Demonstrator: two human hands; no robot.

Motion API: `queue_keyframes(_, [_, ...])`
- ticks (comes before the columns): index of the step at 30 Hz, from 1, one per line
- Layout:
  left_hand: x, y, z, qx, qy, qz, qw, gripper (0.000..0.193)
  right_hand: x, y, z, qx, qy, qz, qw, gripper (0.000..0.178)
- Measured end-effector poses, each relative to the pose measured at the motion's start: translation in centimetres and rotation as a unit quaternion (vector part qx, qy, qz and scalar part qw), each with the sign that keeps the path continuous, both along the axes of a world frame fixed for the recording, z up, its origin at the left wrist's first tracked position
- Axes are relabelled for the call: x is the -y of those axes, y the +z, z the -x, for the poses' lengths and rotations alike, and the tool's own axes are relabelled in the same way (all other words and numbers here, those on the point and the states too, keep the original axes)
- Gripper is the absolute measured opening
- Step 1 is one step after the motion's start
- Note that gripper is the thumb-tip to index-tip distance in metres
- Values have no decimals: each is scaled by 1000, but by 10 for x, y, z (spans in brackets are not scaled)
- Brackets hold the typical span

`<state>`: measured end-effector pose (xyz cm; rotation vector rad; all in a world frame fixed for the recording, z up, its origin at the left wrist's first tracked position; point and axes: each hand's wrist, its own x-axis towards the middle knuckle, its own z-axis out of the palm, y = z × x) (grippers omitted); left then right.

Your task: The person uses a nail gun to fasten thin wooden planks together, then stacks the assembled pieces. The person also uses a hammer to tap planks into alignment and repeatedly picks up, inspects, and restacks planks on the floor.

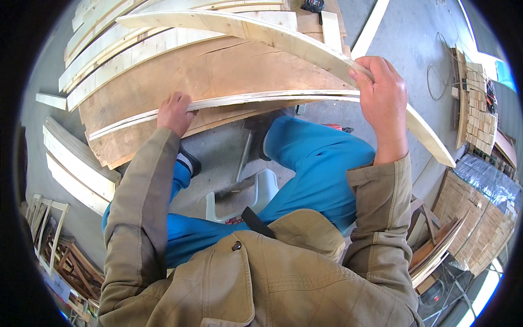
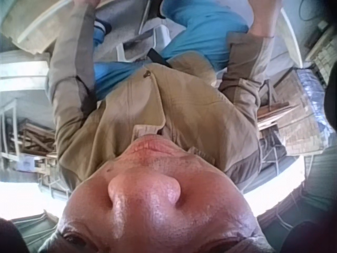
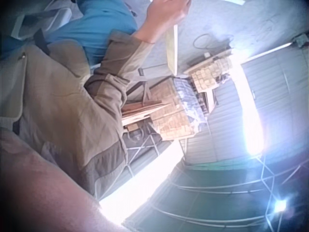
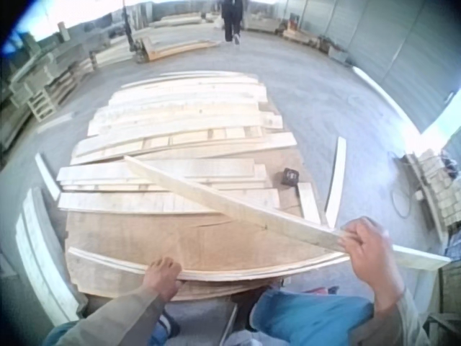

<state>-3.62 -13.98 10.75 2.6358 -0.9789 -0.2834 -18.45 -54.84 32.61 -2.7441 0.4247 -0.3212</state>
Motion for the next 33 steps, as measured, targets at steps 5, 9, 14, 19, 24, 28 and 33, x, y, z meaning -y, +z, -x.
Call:
queue_keyframes(5, [-1,-7,7,22,-21,-87,996,20,1,-2,-1,-16,-6,-11,1000,14])
queue_keyframes(9, [-5,-4,10,47,-37,-54,997,23,-3,-2,-3,-41,-33,-10,999,15])
queue_keyframes(14, [-3,0,9,59,-50,-46,996,9,-5,-2,-5,-63,-33,-3,997,15])
queue_keyframes(19, [-6,3,8,52,-33,-38,997,16,-5,-2,-7,-61,-12,15,998,15])
queue_keyframes(24, [-24,15,-2,63,2,-74,995,36,-10,0,-8,-52,-16,2,999,15])
queue_keyframes(28, [-50,21,-17,63,43,-113,991,32,-13,3,-8,-43,-15,-12,999,15])
queue_keyframes(33, [-72,9,-24,33,51,-110,992,19,-14,2,-9,-34,-12,-10,999,16])
